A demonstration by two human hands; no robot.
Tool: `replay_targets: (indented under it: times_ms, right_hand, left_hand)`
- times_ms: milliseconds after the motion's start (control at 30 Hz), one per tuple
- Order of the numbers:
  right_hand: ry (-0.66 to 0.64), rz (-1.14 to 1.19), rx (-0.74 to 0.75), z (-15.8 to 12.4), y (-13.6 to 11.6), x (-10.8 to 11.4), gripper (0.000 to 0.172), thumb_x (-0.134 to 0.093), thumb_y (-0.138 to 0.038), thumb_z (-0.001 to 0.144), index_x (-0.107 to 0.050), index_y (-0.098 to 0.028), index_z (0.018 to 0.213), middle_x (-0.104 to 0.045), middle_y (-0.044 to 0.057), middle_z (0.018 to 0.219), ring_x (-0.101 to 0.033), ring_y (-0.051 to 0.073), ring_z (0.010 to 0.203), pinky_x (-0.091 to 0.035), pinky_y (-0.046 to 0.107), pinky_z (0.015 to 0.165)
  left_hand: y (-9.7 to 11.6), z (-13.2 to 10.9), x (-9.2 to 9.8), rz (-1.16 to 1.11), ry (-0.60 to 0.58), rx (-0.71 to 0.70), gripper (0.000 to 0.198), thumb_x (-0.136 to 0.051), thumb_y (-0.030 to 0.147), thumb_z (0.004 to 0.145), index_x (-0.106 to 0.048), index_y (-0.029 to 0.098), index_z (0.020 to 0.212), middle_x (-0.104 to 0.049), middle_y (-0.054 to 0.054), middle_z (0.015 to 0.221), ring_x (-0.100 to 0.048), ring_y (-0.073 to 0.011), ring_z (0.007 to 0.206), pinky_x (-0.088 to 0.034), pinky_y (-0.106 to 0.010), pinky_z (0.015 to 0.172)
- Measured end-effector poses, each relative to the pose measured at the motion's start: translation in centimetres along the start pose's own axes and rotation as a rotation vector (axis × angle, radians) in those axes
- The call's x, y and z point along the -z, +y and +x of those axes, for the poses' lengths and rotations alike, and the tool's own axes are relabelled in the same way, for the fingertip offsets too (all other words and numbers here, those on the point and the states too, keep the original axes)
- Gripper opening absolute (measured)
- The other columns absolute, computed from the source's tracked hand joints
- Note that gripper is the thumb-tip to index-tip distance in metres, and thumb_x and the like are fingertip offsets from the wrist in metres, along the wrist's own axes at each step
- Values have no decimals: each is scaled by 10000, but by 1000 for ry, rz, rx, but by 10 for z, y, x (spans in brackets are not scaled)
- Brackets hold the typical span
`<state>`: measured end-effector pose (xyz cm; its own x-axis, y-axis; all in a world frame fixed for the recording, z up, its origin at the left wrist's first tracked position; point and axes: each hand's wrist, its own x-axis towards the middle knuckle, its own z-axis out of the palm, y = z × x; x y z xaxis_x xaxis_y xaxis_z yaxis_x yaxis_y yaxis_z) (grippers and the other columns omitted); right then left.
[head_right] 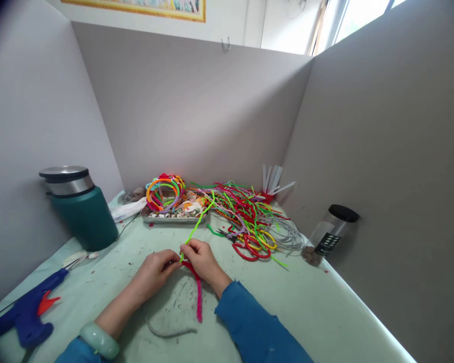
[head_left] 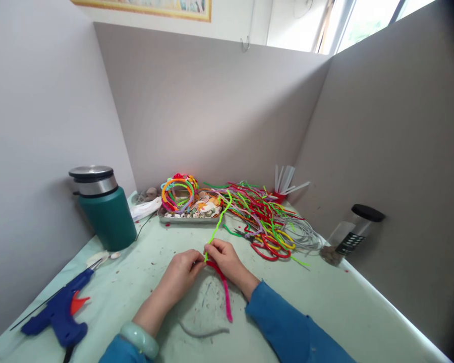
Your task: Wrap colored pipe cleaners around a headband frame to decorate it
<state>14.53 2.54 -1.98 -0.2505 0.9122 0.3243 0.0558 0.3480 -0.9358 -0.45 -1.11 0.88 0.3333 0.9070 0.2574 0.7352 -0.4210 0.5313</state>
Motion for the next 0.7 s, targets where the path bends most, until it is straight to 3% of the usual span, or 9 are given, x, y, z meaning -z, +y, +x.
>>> replay_targets:
  times_ms: [267,500,700]
  right_hand:
    - [-1,104,-50,1,-1,3,303,-523,-381,774,-455,-155,585,-377,-54,529,-323,73,499,-271,205,470]
    - [-126,214,-162,0,-5,6,314,-595,-412,720,-501,-142,591,-395,-59,502,-322,62,467,-245,197,442]
    - [-229,459,-269,-3,-2,0,295,-604,-416,718,-517,-145,641,-438,-58,462,-367,58,397,-244,189,396]
  left_hand:
    - [0,-2,1,158,90,-194,216,-378,277,859,-543,184,754,-580,-29,753,-528,-123,649,-368,-215,602]
    - [0,-5,1,251,217,-300,243,-370,268,870,-566,176,760,-560,-35,704,-521,-117,626,-379,-210,599]
    - [4,-8,6,189,323,-322,211,-424,244,849,-623,204,904,-603,-48,801,-554,-116,688,-403,-205,642]
